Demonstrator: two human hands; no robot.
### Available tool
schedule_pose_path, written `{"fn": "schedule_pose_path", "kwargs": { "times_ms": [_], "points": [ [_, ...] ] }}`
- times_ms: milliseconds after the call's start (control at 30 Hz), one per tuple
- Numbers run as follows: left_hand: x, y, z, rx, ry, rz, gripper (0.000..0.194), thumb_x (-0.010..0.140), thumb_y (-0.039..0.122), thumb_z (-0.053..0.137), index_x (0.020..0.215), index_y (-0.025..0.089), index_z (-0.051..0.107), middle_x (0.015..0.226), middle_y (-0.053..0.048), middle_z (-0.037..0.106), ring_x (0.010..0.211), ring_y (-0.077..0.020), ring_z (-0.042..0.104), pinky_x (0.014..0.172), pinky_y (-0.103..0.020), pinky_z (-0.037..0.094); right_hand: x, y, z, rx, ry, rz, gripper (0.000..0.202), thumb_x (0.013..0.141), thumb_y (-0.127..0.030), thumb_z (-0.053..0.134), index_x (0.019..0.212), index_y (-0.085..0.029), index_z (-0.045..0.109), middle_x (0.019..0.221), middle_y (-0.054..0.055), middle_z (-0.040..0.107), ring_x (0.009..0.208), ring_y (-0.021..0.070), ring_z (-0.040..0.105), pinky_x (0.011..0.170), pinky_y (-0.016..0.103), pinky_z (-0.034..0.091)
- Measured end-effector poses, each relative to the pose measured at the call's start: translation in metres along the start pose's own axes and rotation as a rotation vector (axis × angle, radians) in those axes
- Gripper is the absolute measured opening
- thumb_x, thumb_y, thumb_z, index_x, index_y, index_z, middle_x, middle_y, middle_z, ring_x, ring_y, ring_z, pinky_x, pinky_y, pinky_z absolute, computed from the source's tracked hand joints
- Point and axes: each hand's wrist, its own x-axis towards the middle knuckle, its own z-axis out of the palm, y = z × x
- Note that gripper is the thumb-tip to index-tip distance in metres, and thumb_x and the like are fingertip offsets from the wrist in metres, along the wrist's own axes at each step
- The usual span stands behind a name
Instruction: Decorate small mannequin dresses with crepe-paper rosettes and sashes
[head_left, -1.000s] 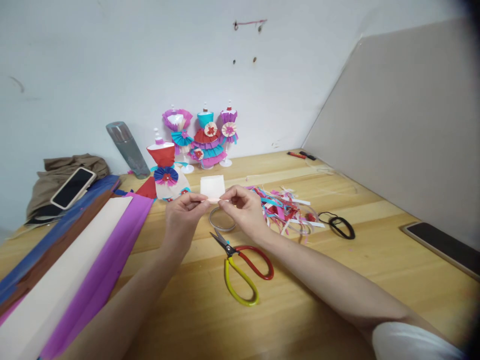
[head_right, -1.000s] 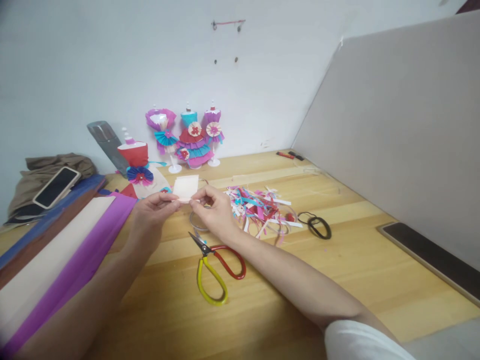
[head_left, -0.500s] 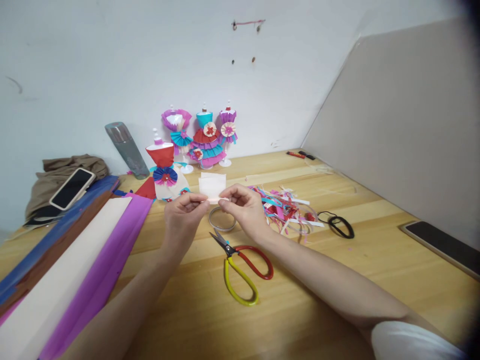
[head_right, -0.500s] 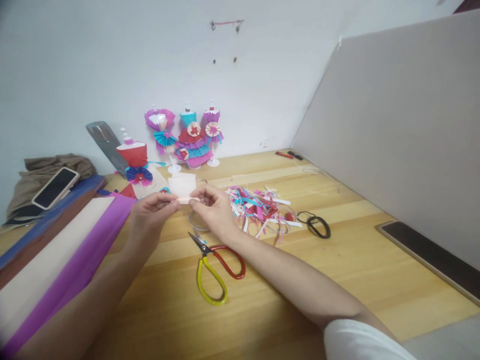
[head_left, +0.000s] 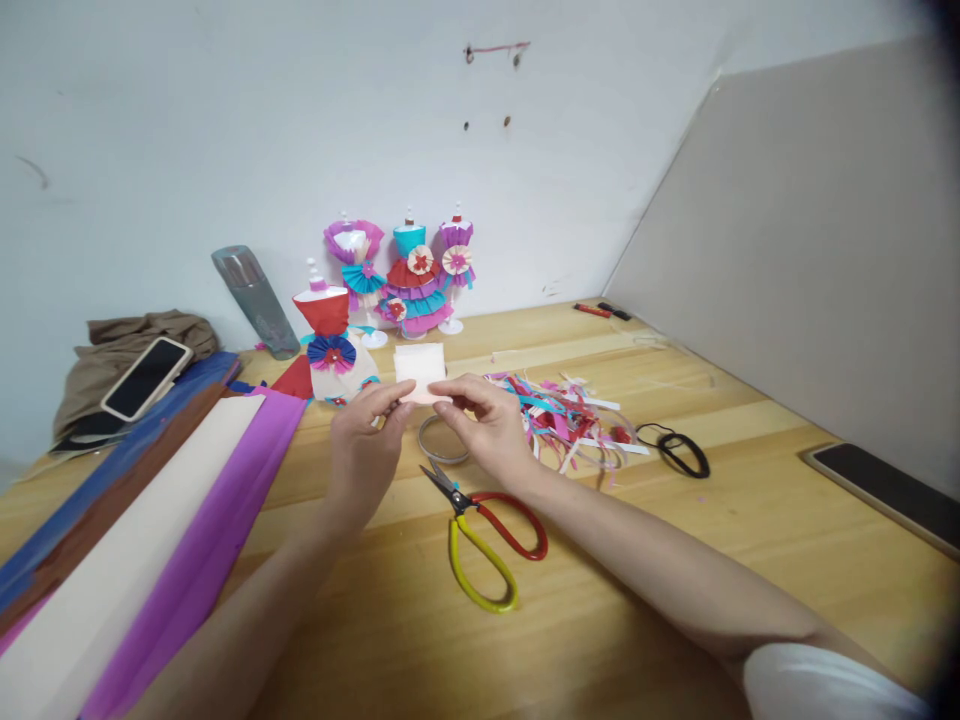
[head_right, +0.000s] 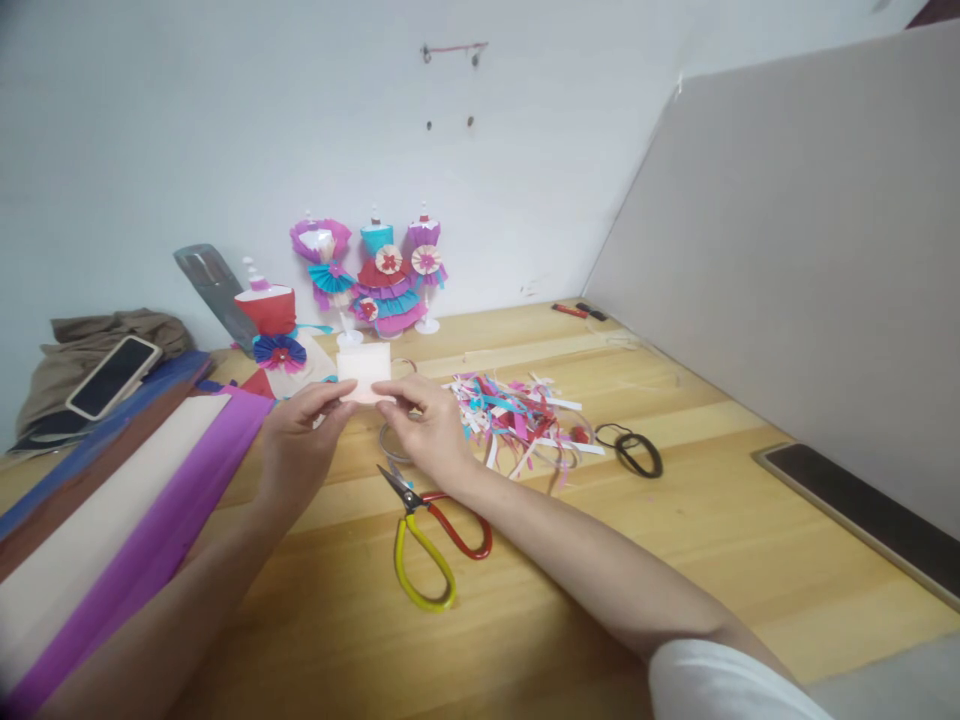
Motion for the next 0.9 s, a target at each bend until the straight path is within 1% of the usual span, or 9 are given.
{"fn": "schedule_pose_path", "kwargs": {
  "times_ms": [200,367,500,600,700,800,900],
  "points": [
    [-0.0022,-0.0017,0.0009,0.190,-0.005,0.134,0.021,0.085,0.016,0.054,0.098,0.021,0.071,0.091,-0.005,0.073,0.084,-0.0181,0.066,0.077,-0.032,0.051,-0.0009,-0.0042,0.0004,-0.114,0.019,-0.069,0.016,0.082,-0.019,0.061,0.094,-0.022,0.072,0.079,0.004,0.068,0.069,0.0156,0.059,0.066,0.030,0.049],
    [-0.0066,-0.0043,0.0047,0.298,-0.005,0.184,0.025,0.089,0.014,0.049,0.102,0.020,0.069,0.093,-0.006,0.071,0.088,-0.0185,0.064,0.078,-0.031,0.051,-0.0023,-0.0058,0.0011,-0.197,0.023,-0.102,0.014,0.083,-0.018,0.059,0.090,-0.021,0.071,0.080,0.004,0.069,0.069,0.0164,0.061,0.068,0.031,0.049],
    [-0.0081,-0.0047,0.0073,0.293,0.013,0.213,0.023,0.090,0.015,0.048,0.095,0.020,0.070,0.089,-0.005,0.069,0.083,-0.0177,0.064,0.077,-0.029,0.051,-0.0031,-0.0053,0.0021,-0.200,0.038,-0.073,0.012,0.083,-0.017,0.060,0.087,-0.020,0.071,0.078,0.004,0.069,0.068,0.0166,0.061,0.070,0.032,0.049],
    [-0.0081,-0.0041,0.0081,0.290,0.045,0.192,0.020,0.089,0.016,0.050,0.093,0.020,0.070,0.087,-0.005,0.069,0.082,-0.0175,0.064,0.076,-0.029,0.051,-0.0039,-0.0046,0.0032,-0.160,0.057,-0.031,0.012,0.082,-0.017,0.061,0.087,-0.020,0.071,0.079,0.004,0.069,0.070,0.0167,0.062,0.070,0.031,0.049],
    [-0.0077,-0.0033,0.0081,0.255,0.073,0.166,0.018,0.087,0.014,0.053,0.091,0.019,0.070,0.085,-0.004,0.069,0.082,-0.0174,0.064,0.076,-0.030,0.050,-0.0043,-0.0040,0.0046,-0.106,0.083,-0.028,0.013,0.081,-0.017,0.062,0.088,-0.020,0.072,0.081,0.004,0.070,0.072,0.0166,0.063,0.070,0.030,0.050],
    [-0.0071,-0.0034,0.0079,0.216,0.072,0.147,0.018,0.086,0.012,0.053,0.088,0.019,0.069,0.085,-0.003,0.069,0.082,-0.0173,0.064,0.077,-0.030,0.050,-0.0040,-0.0027,0.0055,-0.069,0.100,-0.015,0.013,0.080,-0.017,0.063,0.089,-0.019,0.073,0.082,0.005,0.071,0.072,0.0163,0.064,0.070,0.030,0.051],
    [-0.0066,-0.0046,0.0079,0.203,0.063,0.183,0.016,0.086,0.010,0.054,0.085,0.019,0.068,0.083,-0.003,0.069,0.081,-0.0163,0.064,0.075,-0.028,0.049,-0.0033,-0.0011,0.0057,-0.037,0.096,0.027,0.013,0.079,-0.018,0.064,0.089,-0.019,0.072,0.084,0.005,0.071,0.072,0.0161,0.064,0.067,0.029,0.051]
  ]
}}
